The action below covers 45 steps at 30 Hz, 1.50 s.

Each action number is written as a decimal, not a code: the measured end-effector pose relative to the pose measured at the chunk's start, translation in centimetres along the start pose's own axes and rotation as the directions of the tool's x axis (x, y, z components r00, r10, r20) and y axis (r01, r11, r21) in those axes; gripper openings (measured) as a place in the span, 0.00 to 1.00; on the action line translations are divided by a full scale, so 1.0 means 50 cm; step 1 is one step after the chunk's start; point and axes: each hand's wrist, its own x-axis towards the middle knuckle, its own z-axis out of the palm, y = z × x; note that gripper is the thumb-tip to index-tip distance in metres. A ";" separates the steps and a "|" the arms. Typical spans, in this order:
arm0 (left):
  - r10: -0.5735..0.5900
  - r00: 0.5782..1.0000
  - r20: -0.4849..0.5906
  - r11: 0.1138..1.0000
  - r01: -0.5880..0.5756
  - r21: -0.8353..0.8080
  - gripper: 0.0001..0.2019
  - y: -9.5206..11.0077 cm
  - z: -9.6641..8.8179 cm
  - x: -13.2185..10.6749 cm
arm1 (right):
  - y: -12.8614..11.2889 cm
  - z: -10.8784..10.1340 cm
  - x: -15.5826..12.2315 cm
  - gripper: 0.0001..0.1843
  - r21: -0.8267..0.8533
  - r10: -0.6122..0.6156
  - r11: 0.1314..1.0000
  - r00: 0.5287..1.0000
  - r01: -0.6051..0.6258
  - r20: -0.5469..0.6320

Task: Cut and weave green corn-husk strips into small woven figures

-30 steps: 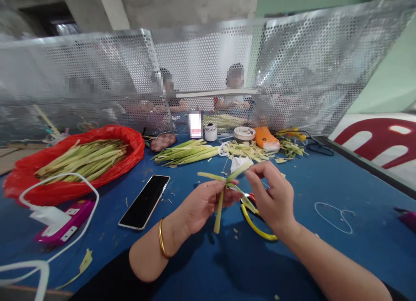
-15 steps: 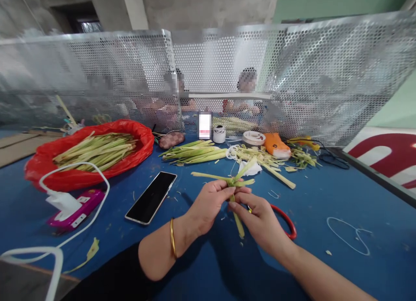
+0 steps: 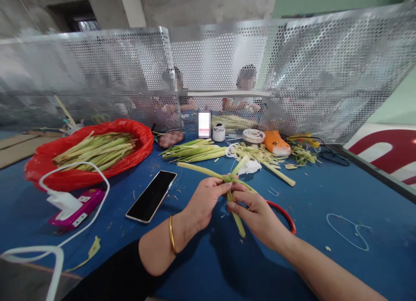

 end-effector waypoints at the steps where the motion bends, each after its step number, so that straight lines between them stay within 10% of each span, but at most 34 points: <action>1: -0.008 1.000 0.002 1.000 0.008 -0.002 0.09 0.000 0.000 0.000 | 0.000 0.001 0.000 0.14 -0.001 -0.002 1.000 1.000 0.002 0.006; 7: 0.027 0.999 -0.027 1.000 -0.027 0.009 0.12 -0.006 0.005 0.001 | 0.009 0.015 0.001 0.16 0.079 0.043 0.996 0.986 -0.031 -0.163; 13: 0.033 0.944 -0.327 0.986 -0.084 -0.143 0.10 -0.017 0.021 -0.003 | 0.013 0.023 -0.002 0.16 -0.062 -0.104 0.994 0.975 0.093 -0.199; 30: -0.071 0.972 -0.223 0.981 0.027 -0.194 0.07 -0.027 0.029 -0.015 | 0.028 0.033 -0.004 0.12 -0.504 -0.197 0.857 0.972 0.106 -0.130; 45: -0.017 0.916 -0.400 0.984 -0.056 -0.170 0.13 -0.029 0.015 0.006 | 0.008 0.047 -0.018 0.13 -0.545 -0.259 0.819 0.963 0.179 -0.075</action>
